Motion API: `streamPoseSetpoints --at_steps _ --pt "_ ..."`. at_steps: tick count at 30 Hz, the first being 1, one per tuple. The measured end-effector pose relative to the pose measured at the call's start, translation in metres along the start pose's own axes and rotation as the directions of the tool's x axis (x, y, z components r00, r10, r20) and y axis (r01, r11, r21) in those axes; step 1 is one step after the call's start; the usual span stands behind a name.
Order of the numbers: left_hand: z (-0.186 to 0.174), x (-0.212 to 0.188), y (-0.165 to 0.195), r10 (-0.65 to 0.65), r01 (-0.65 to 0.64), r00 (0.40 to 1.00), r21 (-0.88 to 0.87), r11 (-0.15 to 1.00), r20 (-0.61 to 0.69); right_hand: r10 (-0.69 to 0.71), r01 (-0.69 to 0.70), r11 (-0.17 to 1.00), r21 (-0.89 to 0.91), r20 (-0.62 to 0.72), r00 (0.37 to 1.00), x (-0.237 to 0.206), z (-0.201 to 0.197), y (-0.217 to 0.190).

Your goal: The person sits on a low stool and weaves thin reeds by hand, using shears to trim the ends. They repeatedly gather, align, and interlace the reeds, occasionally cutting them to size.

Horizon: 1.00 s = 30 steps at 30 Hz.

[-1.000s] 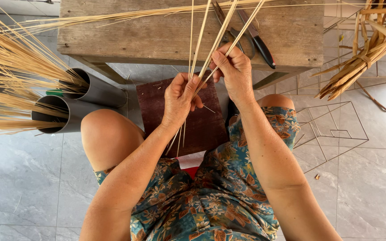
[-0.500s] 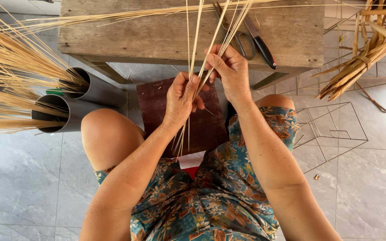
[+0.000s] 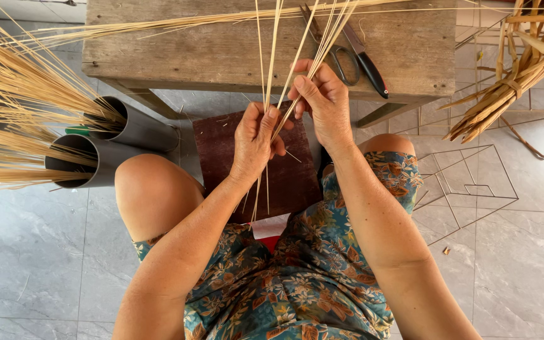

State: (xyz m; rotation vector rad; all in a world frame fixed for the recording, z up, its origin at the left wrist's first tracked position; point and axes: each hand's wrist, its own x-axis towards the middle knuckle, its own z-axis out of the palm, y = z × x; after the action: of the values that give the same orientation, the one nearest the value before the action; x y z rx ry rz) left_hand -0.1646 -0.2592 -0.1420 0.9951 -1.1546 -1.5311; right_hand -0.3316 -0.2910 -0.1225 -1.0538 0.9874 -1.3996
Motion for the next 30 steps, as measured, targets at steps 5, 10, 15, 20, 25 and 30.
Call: streamPoseSetpoints --at_steps 5,10,15,20,25,30 --pt "0.001 -0.001 -0.003 -0.004 0.004 1.0 0.032 0.999 0.006 0.0 0.0 1.0 -0.025 -0.005 1.0 0.001 -0.003 0.005" --pt "0.001 -0.001 -0.004 0.018 -0.018 1.0 -0.016 1.0 -0.005 -0.02 0.019 1.0 -0.023 -0.019 1.0 0.0 -0.004 0.007" --pt "-0.001 -0.001 0.0 0.035 -0.035 0.999 -0.009 0.999 0.003 -0.042 0.041 0.997 -0.059 -0.017 0.999 0.0 0.001 -0.001" --pt "-0.003 -0.003 0.005 -0.034 0.036 0.999 -0.04 0.999 0.034 0.029 -0.029 0.999 -0.032 -0.004 1.0 -0.003 0.005 -0.008" --pt "-0.004 -0.002 0.006 -0.097 0.097 0.993 0.007 0.995 0.073 0.057 -0.057 0.998 -0.001 0.033 0.998 -0.002 0.003 -0.002" --pt "-0.006 -0.001 -0.003 -0.095 0.09 0.99 0.048 0.995 0.105 0.082 -0.081 0.996 -0.045 0.031 0.996 0.001 -0.004 0.007"
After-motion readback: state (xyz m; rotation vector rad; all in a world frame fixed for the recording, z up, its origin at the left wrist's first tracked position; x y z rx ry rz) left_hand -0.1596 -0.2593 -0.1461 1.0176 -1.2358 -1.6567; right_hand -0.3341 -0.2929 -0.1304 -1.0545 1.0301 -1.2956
